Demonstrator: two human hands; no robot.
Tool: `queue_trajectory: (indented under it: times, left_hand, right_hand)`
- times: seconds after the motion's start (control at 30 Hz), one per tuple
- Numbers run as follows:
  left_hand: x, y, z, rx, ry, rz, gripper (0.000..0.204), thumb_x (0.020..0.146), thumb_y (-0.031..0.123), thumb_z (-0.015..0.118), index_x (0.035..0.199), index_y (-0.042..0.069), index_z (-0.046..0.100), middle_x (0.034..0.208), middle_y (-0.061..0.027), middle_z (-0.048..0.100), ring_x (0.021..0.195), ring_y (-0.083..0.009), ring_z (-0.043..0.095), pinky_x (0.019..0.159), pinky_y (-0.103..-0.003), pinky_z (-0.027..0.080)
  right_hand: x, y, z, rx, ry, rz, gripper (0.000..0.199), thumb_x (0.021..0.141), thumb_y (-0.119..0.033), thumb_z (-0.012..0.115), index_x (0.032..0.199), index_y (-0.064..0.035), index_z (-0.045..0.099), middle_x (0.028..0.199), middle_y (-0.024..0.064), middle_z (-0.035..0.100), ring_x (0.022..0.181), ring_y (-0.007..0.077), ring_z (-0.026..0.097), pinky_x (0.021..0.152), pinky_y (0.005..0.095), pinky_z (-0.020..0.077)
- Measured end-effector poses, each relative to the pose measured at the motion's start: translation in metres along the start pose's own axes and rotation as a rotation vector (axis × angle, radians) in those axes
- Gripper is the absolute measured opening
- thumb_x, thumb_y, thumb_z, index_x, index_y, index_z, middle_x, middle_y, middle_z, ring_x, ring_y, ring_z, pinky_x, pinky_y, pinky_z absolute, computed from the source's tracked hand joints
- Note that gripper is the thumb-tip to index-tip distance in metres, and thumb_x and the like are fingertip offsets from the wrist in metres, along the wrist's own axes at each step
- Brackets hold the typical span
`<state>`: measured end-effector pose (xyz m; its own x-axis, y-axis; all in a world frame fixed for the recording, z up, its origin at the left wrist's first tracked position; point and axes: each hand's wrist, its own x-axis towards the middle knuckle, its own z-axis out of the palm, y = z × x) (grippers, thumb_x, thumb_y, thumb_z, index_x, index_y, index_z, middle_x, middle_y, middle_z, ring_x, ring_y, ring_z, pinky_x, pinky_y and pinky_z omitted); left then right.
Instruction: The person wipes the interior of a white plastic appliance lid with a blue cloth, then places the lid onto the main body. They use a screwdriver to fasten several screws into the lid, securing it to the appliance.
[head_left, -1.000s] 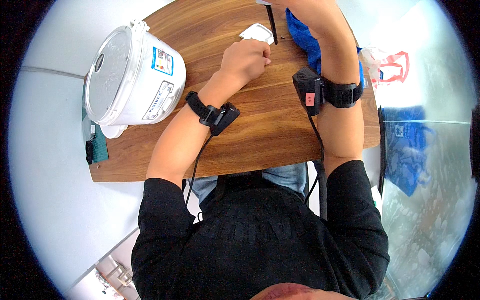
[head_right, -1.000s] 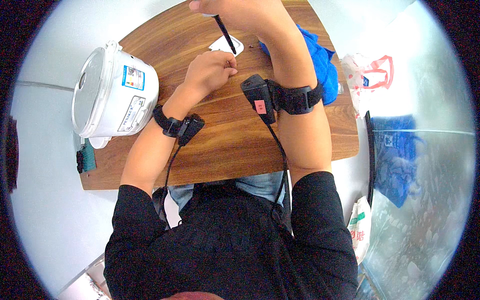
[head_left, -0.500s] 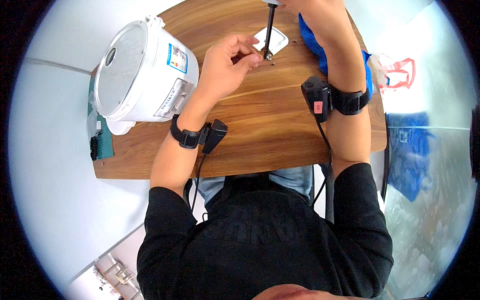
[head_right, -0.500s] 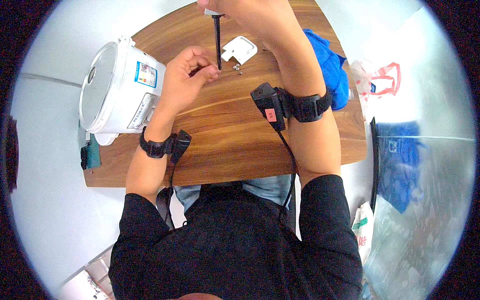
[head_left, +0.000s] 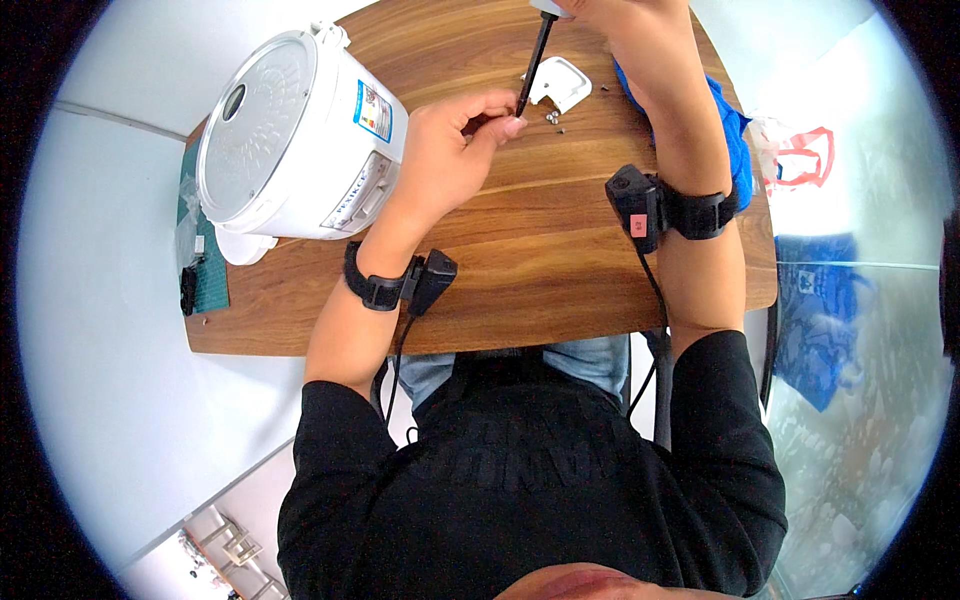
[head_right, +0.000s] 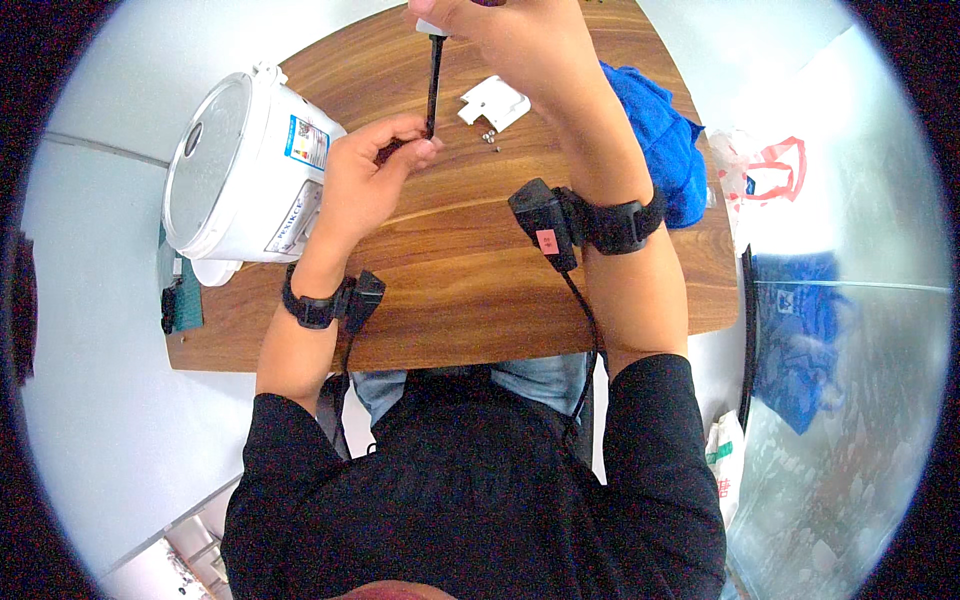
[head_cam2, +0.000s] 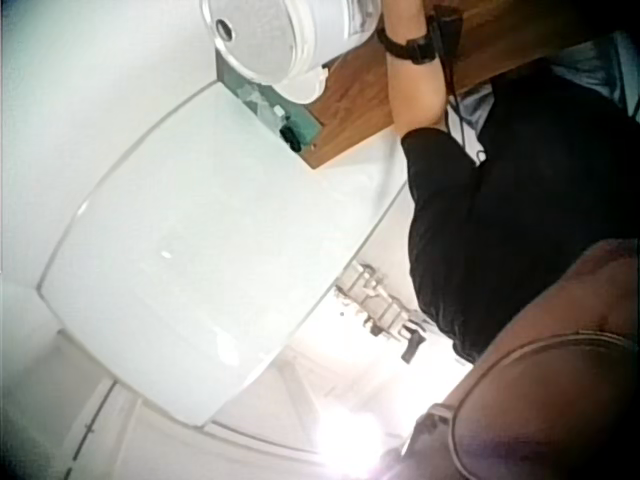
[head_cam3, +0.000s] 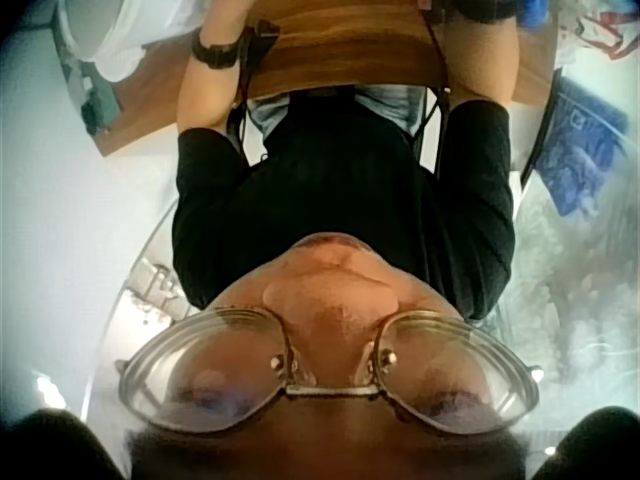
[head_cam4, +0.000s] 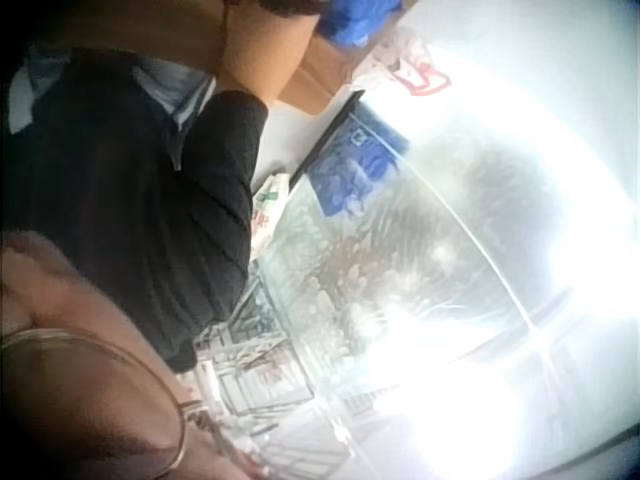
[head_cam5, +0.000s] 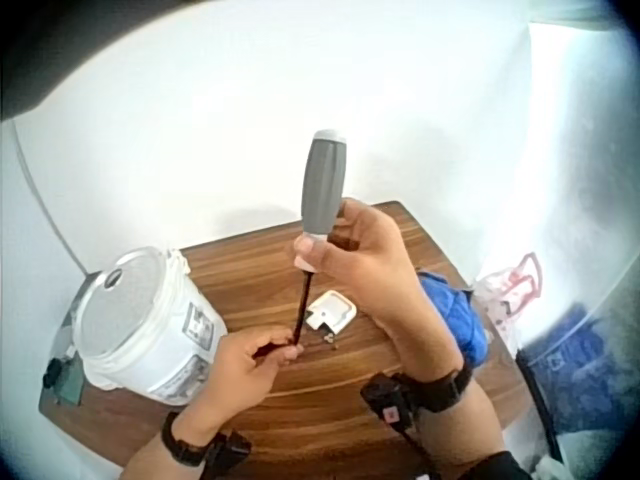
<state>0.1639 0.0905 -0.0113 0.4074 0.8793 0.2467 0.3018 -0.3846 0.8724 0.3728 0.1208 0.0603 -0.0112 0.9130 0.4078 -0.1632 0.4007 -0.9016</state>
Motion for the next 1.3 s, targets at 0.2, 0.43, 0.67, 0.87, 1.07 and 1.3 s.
queue_trajectory:
  times: [0.2, 0.43, 0.67, 0.87, 1.07, 1.3]
  left_hand:
    - [-0.003, -0.002, -0.001, 0.015, 0.018, 0.048, 0.019, 0.098, 0.000, 0.066, 0.117, -0.004, 0.069, 0.098, -0.0086, 0.077, 0.088, -0.0121, 0.072, 0.080, -0.028, 0.061]
    - [-0.004, -0.002, 0.000, 0.037, 0.036, 0.037, 0.019, 0.097, 0.002, 0.069, 0.115, -0.003, 0.070, 0.094, -0.0061, 0.076, 0.085, -0.0107, 0.071, 0.078, -0.027, 0.060]
    - [-0.005, -0.006, 0.002, 0.123, 0.041, 0.041, 0.020, 0.095, 0.001, 0.071, 0.115, -0.002, 0.070, 0.093, -0.0045, 0.076, 0.083, -0.0101, 0.070, 0.077, -0.027, 0.059]
    - [-0.006, -0.009, 0.003, 0.024, 0.071, 0.046, 0.022, 0.096, -0.002, 0.068, 0.117, -0.002, 0.069, 0.092, -0.0048, 0.076, 0.083, -0.0103, 0.070, 0.078, -0.027, 0.058]
    - [-0.007, -0.007, 0.003, -0.004, 0.082, 0.053, 0.027, 0.093, 0.001, 0.072, 0.119, -0.001, 0.070, 0.090, -0.0124, 0.078, 0.082, -0.0162, 0.076, 0.076, -0.028, 0.060]
    - [-0.009, -0.008, 0.002, -0.016, 0.097, 0.067, 0.027, 0.093, 0.000, 0.071, 0.120, -0.003, 0.070, 0.091, -0.0137, 0.078, 0.084, -0.0174, 0.077, 0.077, -0.029, 0.060]
  right_hand:
    - [-0.001, -0.001, 0.005, 0.010, -0.002, -0.002, 0.026, 0.094, -0.008, 0.074, 0.114, 0.0047, 0.062, 0.092, 0.0063, 0.070, 0.084, 0.0127, 0.067, 0.077, 0.0267, 0.0565]
    - [0.000, 0.003, 0.005, 0.025, -0.009, -0.022, 0.025, 0.095, -0.008, 0.073, 0.114, 0.0049, 0.062, 0.091, 0.0056, 0.070, 0.083, 0.0124, 0.067, 0.076, 0.0265, 0.0554]
    - [0.000, 0.007, 0.009, -0.056, 0.004, -0.005, 0.028, 0.095, -0.009, 0.073, 0.115, 0.0067, 0.061, 0.090, 0.0055, 0.069, 0.083, 0.0121, 0.066, 0.075, 0.0267, 0.0549]
    - [0.000, 0.003, 0.010, -0.049, 0.011, 0.003, 0.026, 0.095, -0.007, 0.072, 0.114, 0.0071, 0.062, 0.089, 0.0055, 0.068, 0.082, 0.0117, 0.065, 0.075, 0.0273, 0.0553]
    - [-0.001, 0.005, 0.010, 0.007, 0.004, 0.000, 0.024, 0.095, -0.006, 0.072, 0.113, 0.0060, 0.062, 0.089, 0.0053, 0.068, 0.081, 0.0115, 0.065, 0.074, 0.0268, 0.0553]
    - [-0.002, 0.004, 0.010, 0.007, 0.021, 0.008, 0.023, 0.096, -0.008, 0.073, 0.112, 0.0040, 0.062, 0.089, 0.0043, 0.068, 0.080, 0.0113, 0.065, 0.073, 0.0262, 0.0545]
